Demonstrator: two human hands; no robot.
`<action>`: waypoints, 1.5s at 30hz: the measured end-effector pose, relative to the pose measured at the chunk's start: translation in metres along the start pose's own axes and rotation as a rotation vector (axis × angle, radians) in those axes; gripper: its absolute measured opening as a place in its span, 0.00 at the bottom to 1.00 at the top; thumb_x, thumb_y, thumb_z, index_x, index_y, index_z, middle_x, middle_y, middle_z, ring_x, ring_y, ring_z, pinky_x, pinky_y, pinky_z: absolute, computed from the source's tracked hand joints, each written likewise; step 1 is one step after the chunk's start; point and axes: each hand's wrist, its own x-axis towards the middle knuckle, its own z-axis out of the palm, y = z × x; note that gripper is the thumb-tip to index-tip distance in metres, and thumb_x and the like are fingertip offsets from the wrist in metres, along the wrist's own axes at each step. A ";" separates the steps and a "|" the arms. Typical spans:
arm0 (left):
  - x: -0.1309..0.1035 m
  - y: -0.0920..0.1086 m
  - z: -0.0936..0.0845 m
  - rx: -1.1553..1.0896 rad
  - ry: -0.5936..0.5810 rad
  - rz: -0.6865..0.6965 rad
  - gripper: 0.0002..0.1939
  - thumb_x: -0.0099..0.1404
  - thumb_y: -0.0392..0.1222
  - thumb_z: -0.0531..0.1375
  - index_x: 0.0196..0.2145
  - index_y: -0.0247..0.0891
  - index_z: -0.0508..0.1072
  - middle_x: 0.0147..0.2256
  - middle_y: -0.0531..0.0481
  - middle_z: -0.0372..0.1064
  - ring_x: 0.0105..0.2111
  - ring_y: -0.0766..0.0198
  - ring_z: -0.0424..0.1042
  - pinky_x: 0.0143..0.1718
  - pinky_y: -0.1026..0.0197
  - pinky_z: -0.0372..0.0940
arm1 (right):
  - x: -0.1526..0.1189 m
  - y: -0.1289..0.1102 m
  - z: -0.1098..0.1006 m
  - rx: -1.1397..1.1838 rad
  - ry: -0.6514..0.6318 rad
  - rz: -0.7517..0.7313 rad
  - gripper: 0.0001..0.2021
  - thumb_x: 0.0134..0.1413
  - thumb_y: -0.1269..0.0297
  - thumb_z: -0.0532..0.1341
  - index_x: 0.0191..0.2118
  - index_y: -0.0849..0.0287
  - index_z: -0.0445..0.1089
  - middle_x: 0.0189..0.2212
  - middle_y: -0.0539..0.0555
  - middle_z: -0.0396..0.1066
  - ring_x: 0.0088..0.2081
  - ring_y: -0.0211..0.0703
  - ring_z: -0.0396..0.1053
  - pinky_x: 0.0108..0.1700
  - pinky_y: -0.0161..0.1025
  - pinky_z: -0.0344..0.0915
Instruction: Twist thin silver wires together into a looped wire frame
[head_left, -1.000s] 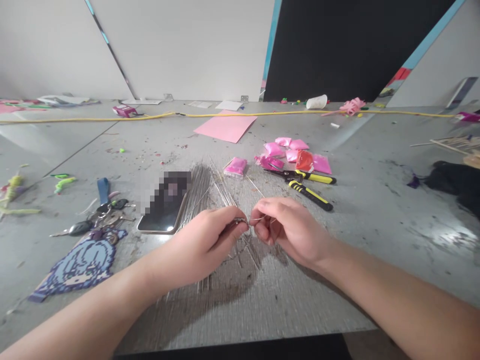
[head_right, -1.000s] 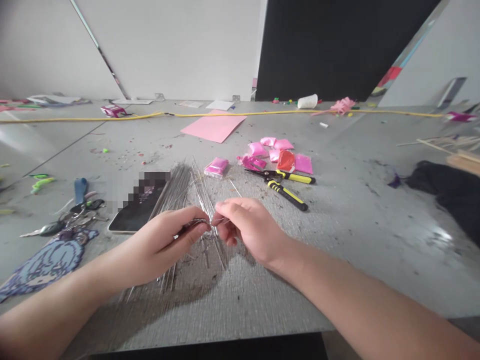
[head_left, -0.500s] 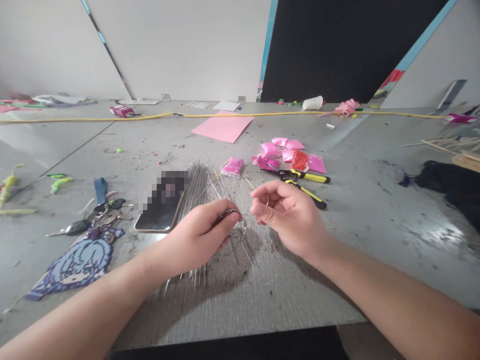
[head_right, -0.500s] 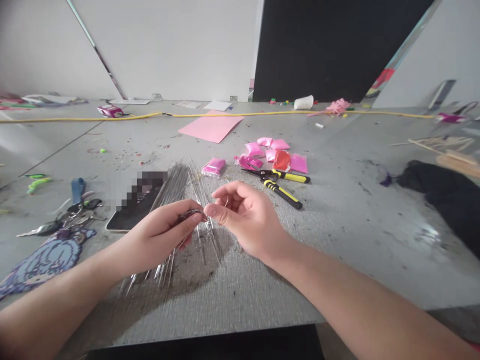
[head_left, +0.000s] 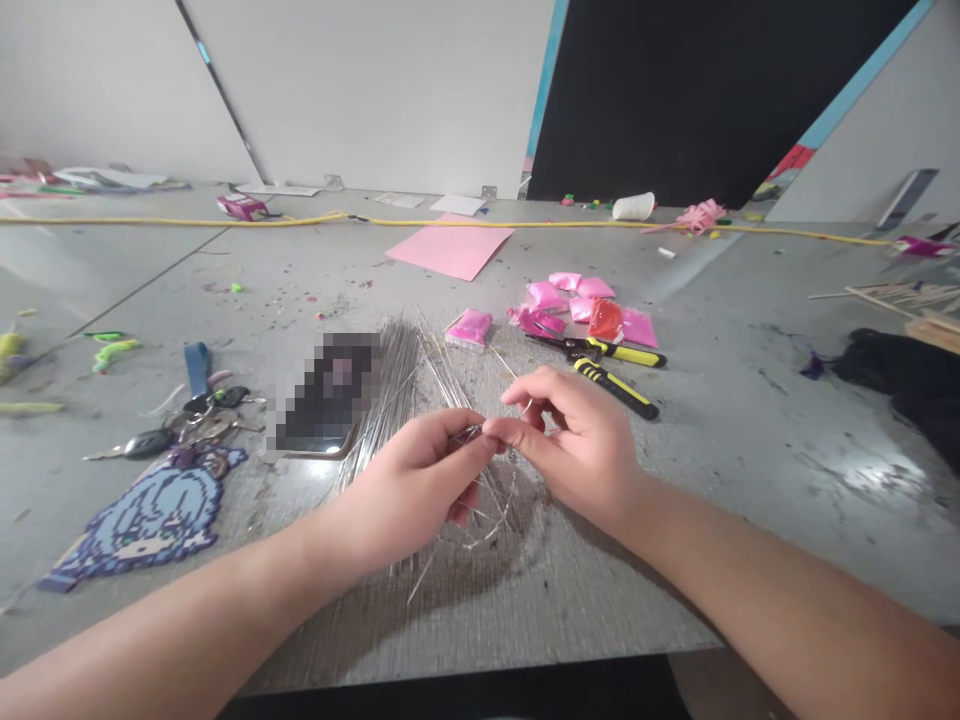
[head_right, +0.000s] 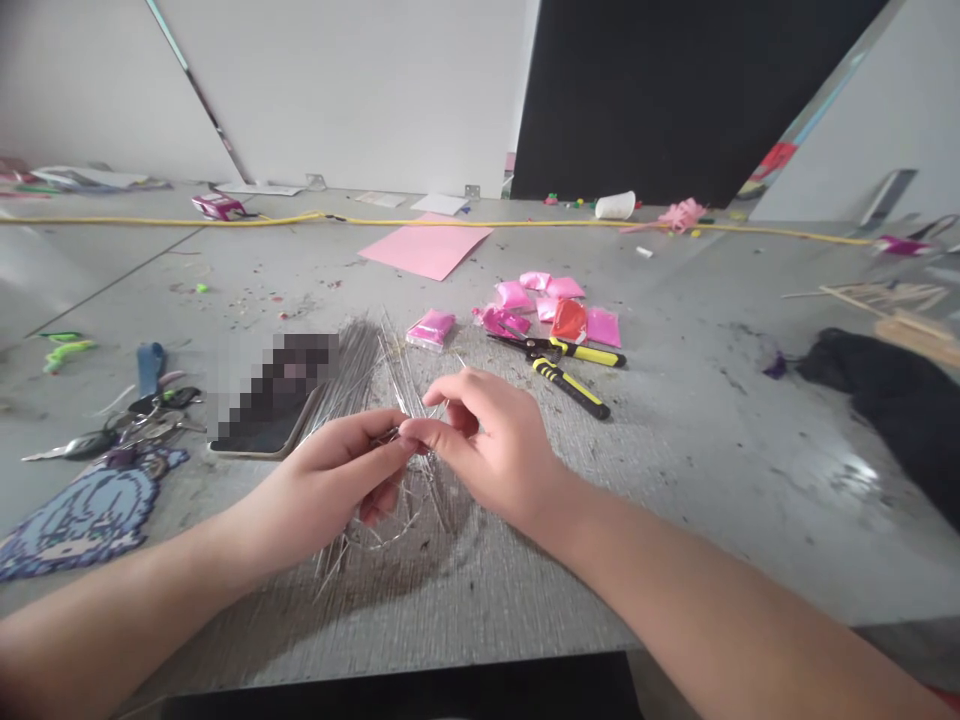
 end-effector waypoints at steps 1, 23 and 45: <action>0.000 0.000 0.000 0.000 0.000 0.002 0.16 0.71 0.55 0.53 0.35 0.39 0.69 0.20 0.58 0.62 0.20 0.70 0.60 0.21 0.66 0.56 | 0.000 0.000 0.000 0.000 -0.001 -0.009 0.07 0.56 0.65 0.69 0.37 0.58 0.70 0.27 0.46 0.67 0.27 0.32 0.63 0.31 0.33 0.60; 0.004 0.003 0.000 0.199 0.066 -0.009 0.19 0.70 0.57 0.53 0.40 0.39 0.71 0.19 0.58 0.60 0.18 0.71 0.59 0.17 0.69 0.54 | 0.001 -0.008 -0.005 0.137 -0.064 -0.047 0.05 0.64 0.70 0.61 0.34 0.59 0.70 0.25 0.46 0.67 0.27 0.32 0.61 0.31 0.33 0.58; 0.005 -0.003 0.000 0.297 0.057 0.095 0.14 0.71 0.52 0.51 0.34 0.40 0.66 0.22 0.58 0.56 0.21 0.69 0.60 0.21 0.65 0.51 | -0.004 -0.008 -0.004 0.092 -0.031 0.008 0.05 0.65 0.67 0.60 0.36 0.56 0.71 0.26 0.47 0.70 0.26 0.33 0.64 0.30 0.34 0.61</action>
